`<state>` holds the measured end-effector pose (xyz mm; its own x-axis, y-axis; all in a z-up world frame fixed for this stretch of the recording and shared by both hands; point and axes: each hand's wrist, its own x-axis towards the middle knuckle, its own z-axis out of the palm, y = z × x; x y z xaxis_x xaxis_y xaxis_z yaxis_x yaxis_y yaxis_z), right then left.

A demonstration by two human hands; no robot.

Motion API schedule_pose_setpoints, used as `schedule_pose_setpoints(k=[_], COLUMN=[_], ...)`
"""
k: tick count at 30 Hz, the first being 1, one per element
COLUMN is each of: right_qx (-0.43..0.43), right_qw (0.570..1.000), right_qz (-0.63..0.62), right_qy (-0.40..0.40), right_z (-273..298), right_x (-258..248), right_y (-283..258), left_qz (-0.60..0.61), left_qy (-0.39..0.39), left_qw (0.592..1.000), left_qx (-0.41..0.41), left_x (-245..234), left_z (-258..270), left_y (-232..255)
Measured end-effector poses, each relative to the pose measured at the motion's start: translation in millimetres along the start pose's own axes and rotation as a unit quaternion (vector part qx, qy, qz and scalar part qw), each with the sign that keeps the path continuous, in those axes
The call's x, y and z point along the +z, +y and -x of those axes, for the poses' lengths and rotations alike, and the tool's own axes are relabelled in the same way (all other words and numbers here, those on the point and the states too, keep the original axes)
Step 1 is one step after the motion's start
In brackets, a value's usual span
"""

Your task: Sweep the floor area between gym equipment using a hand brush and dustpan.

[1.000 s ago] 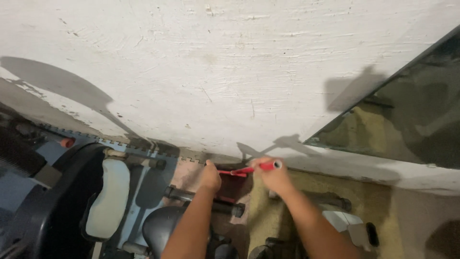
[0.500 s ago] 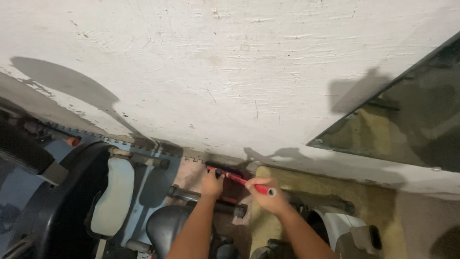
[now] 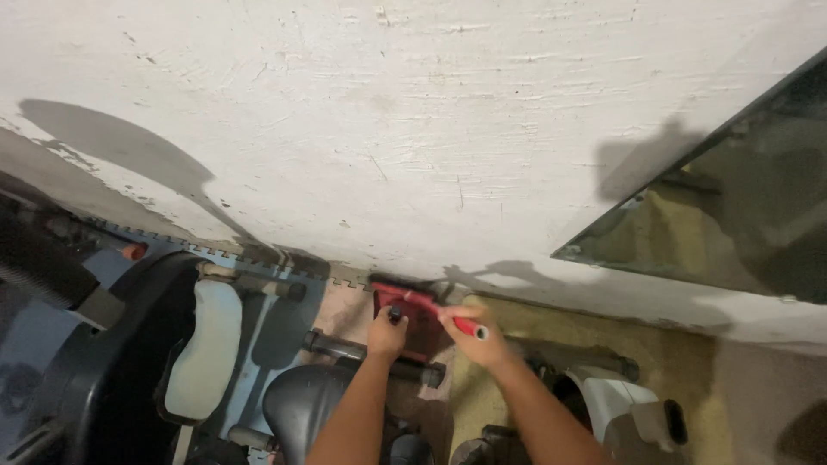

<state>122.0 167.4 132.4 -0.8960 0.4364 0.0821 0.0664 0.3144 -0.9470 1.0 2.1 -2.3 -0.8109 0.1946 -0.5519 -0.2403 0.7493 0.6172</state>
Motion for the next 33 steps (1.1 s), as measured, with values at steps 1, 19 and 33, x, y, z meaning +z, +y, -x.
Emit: schedule_pose_setpoints(k=[1, 19, 33], right_qx=[0.023, 0.063, 0.103], right_qw=[1.000, 0.985, 0.961], right_qz=[-0.006, 0.136, 0.212], right_qy=[-0.002, 0.086, 0.141], right_z=[9, 58, 196], right_x=[2, -73, -104], right_y=[-7, -165, -265], left_qz=[-0.007, 0.003, 0.052], left_qy=[-0.005, -0.031, 0.000], left_qw=[1.000, 0.998, 0.983], left_qx=[-0.008, 0.056, 0.175], left_x=[-2, -40, -58], left_z=[3, 130, 299], left_y=[3, 62, 43])
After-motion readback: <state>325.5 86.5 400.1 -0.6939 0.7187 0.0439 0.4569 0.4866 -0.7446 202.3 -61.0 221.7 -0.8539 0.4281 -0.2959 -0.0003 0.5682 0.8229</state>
